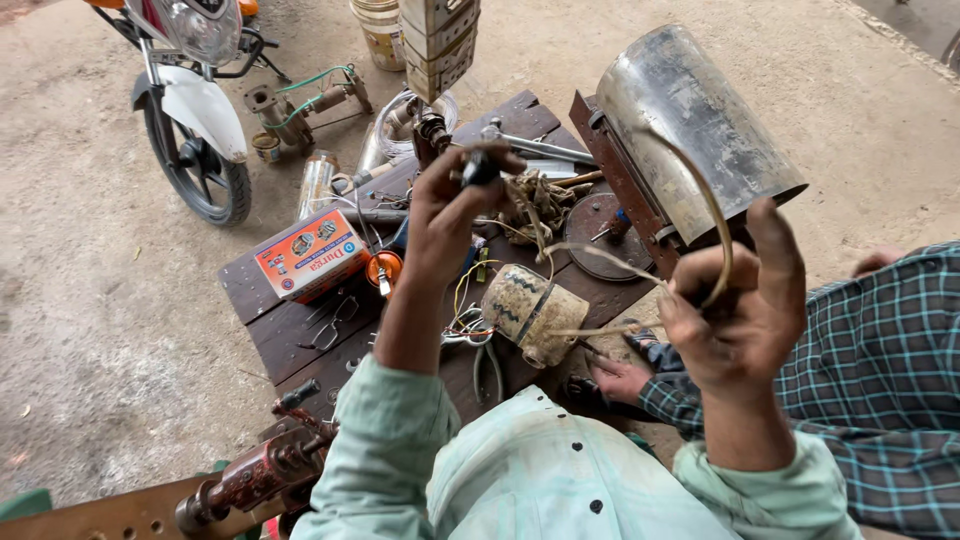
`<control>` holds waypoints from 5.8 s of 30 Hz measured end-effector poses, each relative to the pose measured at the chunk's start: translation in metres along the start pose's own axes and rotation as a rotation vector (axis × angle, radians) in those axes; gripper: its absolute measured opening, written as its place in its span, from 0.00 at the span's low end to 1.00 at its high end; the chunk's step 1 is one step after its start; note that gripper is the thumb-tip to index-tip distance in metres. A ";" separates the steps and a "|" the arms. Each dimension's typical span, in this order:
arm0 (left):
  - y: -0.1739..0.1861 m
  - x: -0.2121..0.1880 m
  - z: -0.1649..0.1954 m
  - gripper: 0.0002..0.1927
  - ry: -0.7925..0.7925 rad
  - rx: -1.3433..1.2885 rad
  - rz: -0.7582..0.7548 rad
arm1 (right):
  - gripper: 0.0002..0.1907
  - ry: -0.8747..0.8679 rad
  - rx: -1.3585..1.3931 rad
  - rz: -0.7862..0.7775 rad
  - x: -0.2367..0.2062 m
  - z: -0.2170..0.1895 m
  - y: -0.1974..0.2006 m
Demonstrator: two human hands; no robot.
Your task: The person winds white plastic wire around a green ribbed insulator-like component mounted on a wooden board, guiding the wire by hand into the grooves. They use pliers to grip and adjust the wire, handle other wires and a small motor-like part on the bench, and cut wire with scissors.
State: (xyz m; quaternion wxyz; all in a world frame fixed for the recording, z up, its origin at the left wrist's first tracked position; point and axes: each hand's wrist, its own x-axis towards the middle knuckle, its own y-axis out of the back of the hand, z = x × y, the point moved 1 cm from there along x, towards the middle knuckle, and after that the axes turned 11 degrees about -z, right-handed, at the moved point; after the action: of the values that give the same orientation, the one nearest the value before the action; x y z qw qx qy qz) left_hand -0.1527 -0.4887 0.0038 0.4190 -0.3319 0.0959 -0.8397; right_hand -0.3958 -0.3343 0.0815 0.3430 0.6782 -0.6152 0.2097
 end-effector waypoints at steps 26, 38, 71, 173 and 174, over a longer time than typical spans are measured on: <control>-0.020 -0.168 0.051 0.12 -0.237 -0.200 0.163 | 0.23 -0.216 -0.049 -0.906 0.010 0.116 -0.150; -0.035 -0.191 0.019 0.49 0.328 0.100 0.352 | 0.16 0.155 -1.141 -0.709 0.073 0.234 -0.095; -0.005 -0.307 -0.001 0.32 0.950 0.067 0.326 | 0.32 -0.337 -1.018 -0.459 0.035 0.283 -0.128; -0.023 -0.482 0.170 0.36 0.674 1.681 0.768 | 0.23 -0.746 0.022 -1.185 -0.191 0.043 -0.296; -0.026 -0.482 0.168 0.35 0.650 1.659 0.795 | 0.23 -0.746 0.032 -1.208 -0.195 0.042 -0.297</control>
State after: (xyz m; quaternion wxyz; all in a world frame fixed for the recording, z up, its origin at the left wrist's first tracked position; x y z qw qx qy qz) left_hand 0.1446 -0.0826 -0.0870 0.7255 0.3728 -0.3098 -0.4885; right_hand -0.1410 -0.2277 -0.1457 0.1560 0.9322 -0.2046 -0.2544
